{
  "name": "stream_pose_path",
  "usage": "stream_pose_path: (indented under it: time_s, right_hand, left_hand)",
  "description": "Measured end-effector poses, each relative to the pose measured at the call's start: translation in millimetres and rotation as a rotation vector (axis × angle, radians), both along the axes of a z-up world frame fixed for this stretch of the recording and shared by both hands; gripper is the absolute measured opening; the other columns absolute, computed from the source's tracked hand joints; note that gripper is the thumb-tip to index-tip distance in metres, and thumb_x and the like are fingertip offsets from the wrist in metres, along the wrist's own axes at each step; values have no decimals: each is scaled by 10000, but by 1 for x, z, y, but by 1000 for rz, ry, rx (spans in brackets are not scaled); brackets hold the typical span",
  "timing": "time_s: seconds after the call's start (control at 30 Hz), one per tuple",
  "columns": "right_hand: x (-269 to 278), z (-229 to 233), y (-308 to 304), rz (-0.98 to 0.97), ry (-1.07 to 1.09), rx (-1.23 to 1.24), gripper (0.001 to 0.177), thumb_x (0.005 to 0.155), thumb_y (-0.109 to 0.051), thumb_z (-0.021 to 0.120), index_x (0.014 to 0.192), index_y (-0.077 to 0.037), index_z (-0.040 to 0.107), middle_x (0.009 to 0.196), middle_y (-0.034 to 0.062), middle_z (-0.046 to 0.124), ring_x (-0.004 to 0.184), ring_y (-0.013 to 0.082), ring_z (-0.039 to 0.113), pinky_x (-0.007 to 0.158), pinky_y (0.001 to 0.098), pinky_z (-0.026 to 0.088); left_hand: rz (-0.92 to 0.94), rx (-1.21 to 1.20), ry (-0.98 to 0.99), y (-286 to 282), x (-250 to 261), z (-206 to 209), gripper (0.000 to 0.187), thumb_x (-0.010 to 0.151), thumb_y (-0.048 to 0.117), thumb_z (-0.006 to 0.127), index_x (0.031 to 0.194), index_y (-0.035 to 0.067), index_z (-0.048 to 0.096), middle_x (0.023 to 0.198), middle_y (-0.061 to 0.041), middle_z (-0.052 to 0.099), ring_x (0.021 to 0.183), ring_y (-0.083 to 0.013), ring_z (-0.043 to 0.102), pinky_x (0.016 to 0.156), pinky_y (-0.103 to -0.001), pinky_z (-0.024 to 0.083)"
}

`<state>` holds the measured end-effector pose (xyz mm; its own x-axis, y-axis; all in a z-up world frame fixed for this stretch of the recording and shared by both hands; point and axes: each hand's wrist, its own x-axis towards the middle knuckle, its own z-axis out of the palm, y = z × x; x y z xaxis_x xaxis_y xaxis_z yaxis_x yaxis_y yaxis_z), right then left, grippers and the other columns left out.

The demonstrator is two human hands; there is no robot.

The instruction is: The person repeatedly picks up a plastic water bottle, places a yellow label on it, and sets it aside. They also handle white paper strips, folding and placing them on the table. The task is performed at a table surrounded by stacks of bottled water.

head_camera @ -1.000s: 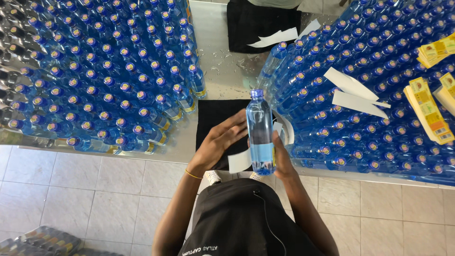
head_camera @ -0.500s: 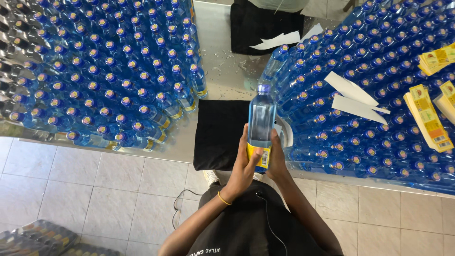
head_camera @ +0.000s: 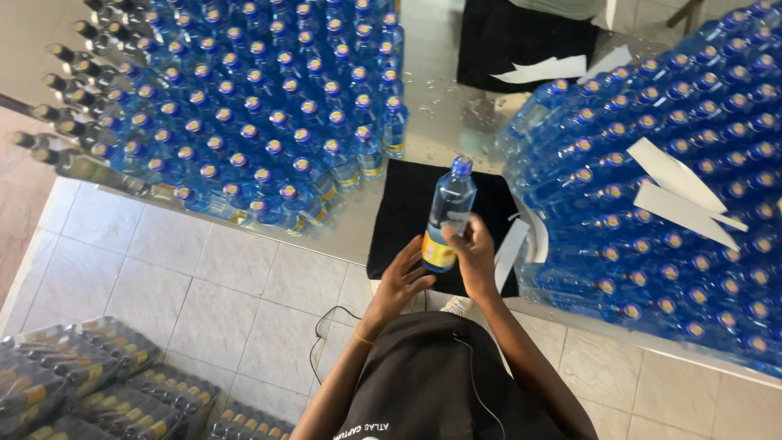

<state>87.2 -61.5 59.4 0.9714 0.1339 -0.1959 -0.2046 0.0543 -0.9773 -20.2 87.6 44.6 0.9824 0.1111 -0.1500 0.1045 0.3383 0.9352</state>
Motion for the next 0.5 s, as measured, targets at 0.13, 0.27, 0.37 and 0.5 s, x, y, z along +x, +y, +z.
stream_pose_path:
  time_s: [0.13, 0.27, 0.37, 0.5]
  right_hand:
    - [8, -38, 66, 102, -53, -19, 625, 800, -208, 1013, 1299, -45, 674, 1145, 133, 778, 1130, 222, 743, 1064, 406, 573]
    - [8, -44, 145, 198, -229, -20, 669, 796, -176, 1009, 1326, 29, 658, 1200, 243, 758, 1224, 378, 726, 1084, 498, 568]
    - [17, -42, 190, 290, -521, -307, 647, 836, -193, 943, 1376, -10, 638, 1163, 241, 747, 1094, 444, 756, 964, 508, 618]
    - [22, -25, 215, 202, -439, -95, 700, 893, -207, 927, 1473, -23, 581, 1237, 212, 697, 1134, 372, 731, 1018, 483, 592]
  left_hand:
    - [175, 171, 194, 58, -46, -43, 759, 922, 23, 859, 1597, -16, 512, 1539, -279, 593, 1418, -525, 562, 1105, -633, 532]
    - [269, 340, 288, 88, -64, -38, 574, 988, 107, 809, 1518, 30, 603, 1439, -270, 671, 1319, -529, 653, 1041, -612, 600]
    - [263, 396, 271, 97, -57, -47, 516, 1024, 118, 770, 1499, -1, 606, 1385, -286, 687, 1257, -534, 686, 995, -600, 622]
    - [86, 466, 338, 97, -35, -41, 461, 1049, 188, 741, 1461, 3, 650, 1341, -270, 727, 1233, -504, 718, 979, -576, 645]
